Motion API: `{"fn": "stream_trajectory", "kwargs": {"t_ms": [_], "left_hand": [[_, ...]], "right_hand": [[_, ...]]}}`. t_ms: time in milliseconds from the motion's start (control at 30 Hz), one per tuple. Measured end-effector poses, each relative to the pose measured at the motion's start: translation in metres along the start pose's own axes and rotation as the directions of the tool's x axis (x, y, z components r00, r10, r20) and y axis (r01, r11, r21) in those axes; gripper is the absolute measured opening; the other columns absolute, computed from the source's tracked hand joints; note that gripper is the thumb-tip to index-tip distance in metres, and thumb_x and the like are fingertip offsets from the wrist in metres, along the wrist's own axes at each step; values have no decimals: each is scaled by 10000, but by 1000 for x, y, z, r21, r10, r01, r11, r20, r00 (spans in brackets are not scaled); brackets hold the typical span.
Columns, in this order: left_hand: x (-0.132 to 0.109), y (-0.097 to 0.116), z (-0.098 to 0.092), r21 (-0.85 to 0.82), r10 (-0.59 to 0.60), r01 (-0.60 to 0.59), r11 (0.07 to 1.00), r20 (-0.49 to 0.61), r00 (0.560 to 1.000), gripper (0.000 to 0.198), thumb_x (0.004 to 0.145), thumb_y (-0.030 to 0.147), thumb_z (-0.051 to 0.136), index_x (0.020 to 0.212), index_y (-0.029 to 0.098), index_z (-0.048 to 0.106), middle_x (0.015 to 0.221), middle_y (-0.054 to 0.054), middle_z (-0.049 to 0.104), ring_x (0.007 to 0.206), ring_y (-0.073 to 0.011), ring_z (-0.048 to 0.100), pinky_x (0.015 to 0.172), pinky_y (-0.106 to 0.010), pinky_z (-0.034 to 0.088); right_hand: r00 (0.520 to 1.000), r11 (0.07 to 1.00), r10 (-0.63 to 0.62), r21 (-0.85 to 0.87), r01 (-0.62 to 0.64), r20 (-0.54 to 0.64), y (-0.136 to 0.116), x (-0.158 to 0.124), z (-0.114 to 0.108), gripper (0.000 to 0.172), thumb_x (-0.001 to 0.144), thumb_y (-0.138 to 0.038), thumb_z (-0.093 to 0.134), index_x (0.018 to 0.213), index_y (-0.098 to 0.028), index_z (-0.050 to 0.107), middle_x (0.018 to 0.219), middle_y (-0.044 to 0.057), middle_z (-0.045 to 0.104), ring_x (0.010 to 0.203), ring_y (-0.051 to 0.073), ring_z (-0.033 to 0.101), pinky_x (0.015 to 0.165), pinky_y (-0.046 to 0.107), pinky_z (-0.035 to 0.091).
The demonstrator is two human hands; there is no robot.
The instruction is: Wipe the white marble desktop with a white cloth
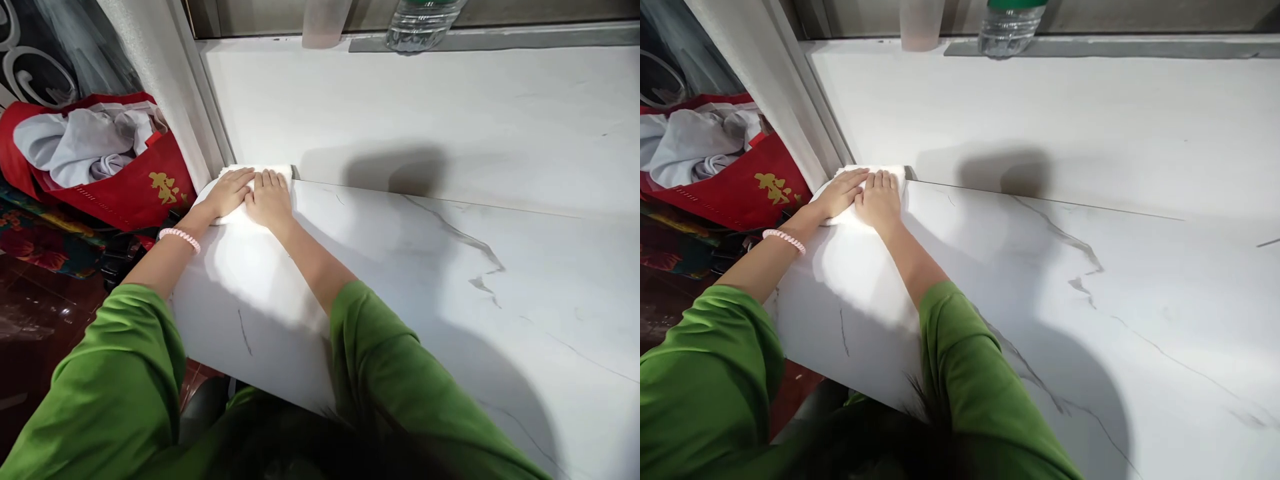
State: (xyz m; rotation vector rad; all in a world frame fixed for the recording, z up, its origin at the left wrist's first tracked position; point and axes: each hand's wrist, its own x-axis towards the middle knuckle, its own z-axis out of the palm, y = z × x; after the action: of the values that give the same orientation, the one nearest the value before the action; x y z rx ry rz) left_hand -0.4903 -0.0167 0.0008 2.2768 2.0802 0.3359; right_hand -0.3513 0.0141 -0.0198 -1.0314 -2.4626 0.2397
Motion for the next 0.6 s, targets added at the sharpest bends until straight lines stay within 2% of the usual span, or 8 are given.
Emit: {"fn": "stream_trajectory", "kwargs": {"t_ms": [133,333,500,600], "left_hand": [[-38,1,-9,6,0,0,1000,33,999,534,939,267,308,1449,179,441,1543,-59,403,1441,-195,330,1207,-398,206],[-126,20,-24,-13,-53,54,998,31,998,552,946,342,267,1450,196,439,1550,-54,393,1446,-176,318,1210,-418,198],[-197,47,-29,-8,-79,79,997,8,997,579,948,357,220,1451,170,437,1542,-61,404,1443,-168,324,1213,-407,199],[-220,58,-28,30,-149,150,988,-27,988,577,949,355,211,1446,171,439,1539,-64,409,1438,-179,335,1205,-422,223]], "right_hand": [[999,1000,8,25,-9,39,-26,-22,-4,617,917,-256,353,1405,121,381,1485,309,389,1411,396,317,1157,588,167],[986,999,-41,-15,44,161,-85,-85,-23,645,942,-299,366,1419,134,357,1484,331,374,1418,419,311,1172,605,172],[986,990,-106,-74,116,128,-118,-137,-39,581,932,-364,429,1388,-11,497,1418,207,527,1364,429,406,1151,617,275],[965,969,-188,-129,213,180,-126,-152,-49,609,949,-397,409,1400,7,475,1424,211,522,1367,416,405,1156,568,305]]}}
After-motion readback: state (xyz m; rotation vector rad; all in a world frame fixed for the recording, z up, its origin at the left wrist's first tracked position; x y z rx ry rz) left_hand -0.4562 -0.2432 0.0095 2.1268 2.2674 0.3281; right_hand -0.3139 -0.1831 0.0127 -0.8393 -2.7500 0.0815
